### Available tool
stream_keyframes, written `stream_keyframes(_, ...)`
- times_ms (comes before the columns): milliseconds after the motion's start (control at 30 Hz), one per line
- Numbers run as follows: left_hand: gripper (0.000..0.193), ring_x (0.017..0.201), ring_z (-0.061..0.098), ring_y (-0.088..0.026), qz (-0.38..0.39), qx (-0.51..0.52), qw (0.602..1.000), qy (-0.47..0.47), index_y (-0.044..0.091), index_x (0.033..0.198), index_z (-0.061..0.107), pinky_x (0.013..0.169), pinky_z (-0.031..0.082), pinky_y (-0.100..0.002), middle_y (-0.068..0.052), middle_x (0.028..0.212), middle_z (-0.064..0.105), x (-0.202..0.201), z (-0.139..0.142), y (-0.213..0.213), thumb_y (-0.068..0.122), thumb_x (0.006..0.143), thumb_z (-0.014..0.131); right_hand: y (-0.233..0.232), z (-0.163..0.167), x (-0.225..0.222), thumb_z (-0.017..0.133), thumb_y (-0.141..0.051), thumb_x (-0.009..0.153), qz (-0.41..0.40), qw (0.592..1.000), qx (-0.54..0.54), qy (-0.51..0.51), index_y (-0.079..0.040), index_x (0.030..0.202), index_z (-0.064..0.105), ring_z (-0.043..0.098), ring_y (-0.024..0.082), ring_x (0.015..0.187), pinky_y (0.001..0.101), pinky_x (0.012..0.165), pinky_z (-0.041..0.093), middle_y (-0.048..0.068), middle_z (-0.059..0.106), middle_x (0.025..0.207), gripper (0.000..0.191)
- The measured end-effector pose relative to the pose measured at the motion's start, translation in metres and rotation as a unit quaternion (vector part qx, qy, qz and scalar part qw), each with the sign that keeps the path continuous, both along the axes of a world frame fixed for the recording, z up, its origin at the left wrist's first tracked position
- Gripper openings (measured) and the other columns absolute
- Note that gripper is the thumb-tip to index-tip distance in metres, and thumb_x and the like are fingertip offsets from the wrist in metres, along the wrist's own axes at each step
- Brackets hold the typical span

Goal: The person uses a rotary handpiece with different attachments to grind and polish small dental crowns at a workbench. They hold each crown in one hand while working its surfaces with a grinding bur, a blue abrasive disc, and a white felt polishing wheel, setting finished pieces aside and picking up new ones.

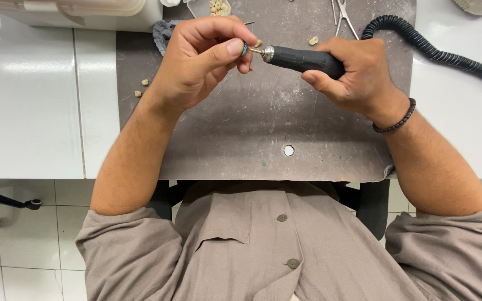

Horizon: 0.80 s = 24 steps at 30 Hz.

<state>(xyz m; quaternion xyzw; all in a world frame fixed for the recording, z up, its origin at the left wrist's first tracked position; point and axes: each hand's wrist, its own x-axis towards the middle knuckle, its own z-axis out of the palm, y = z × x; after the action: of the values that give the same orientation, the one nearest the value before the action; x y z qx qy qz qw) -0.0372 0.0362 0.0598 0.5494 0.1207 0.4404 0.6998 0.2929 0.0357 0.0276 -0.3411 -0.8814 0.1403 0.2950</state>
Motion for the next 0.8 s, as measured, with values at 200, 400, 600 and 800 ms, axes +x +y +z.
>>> stream_keyframes(200, 0.013, 0.096, 0.070, -0.016, 0.014, 0.054, 0.998, 0.035, -0.004, 0.121, 0.070, 0.088, 0.062, -0.029, -0.010, 0.107, 0.069, -0.005, 0.004, -0.001, 0.008, 0.116, 0.065, 0.001, 0.007, -0.005, 0.074, -0.043, 0.106, -0.009, 1.000, -0.012, -0.012, -0.005, 0.096, 0.072, 0.063, 0.016, 0.057, 0.0267, 0.049, 0.044, 0.004, 0.060, 0.068, 0.040)
stream_keyframes(400, 0.015, 0.097, 0.072, -0.017, -0.006, 0.001, 1.000, 0.026, -0.003, 0.123, 0.071, 0.090, 0.064, -0.030, -0.011, 0.106, 0.071, -0.009, 0.007, -0.001, 0.008, 0.115, 0.065, -0.006, 0.014, -0.012, 0.078, -0.039, 0.103, -0.015, 0.999, -0.039, 0.007, -0.004, 0.095, 0.071, 0.064, 0.018, 0.057, 0.0283, 0.052, 0.046, 0.007, 0.061, 0.069, 0.037)
stream_keyframes(600, 0.015, 0.097, 0.074, -0.017, 0.080, 0.042, 0.995, 0.051, -0.002, 0.128, 0.067, 0.084, 0.067, -0.029, -0.010, 0.109, 0.070, -0.003, 0.015, -0.009, 0.008, 0.118, 0.064, -0.007, 0.019, -0.018, 0.075, -0.040, 0.108, -0.025, 0.998, -0.056, 0.026, -0.003, 0.098, 0.072, 0.062, 0.014, 0.058, 0.0265, 0.055, 0.046, 0.005, 0.061, 0.066, 0.039)
stream_keyframes(800, 0.045, 0.120, 0.071, -0.020, 0.270, 0.282, 0.915, 0.106, 0.012, 0.152, 0.046, 0.101, 0.069, -0.027, -0.009, 0.138, 0.059, 0.022, 0.018, -0.031, 0.004, 0.116, 0.071, -0.023, 0.035, -0.034, 0.059, -0.052, 0.111, -0.075, 0.964, -0.211, 0.146, -0.004, 0.089, 0.065, 0.055, 0.006, 0.053, 0.0218, 0.049, 0.039, -0.001, 0.058, 0.063, 0.053)
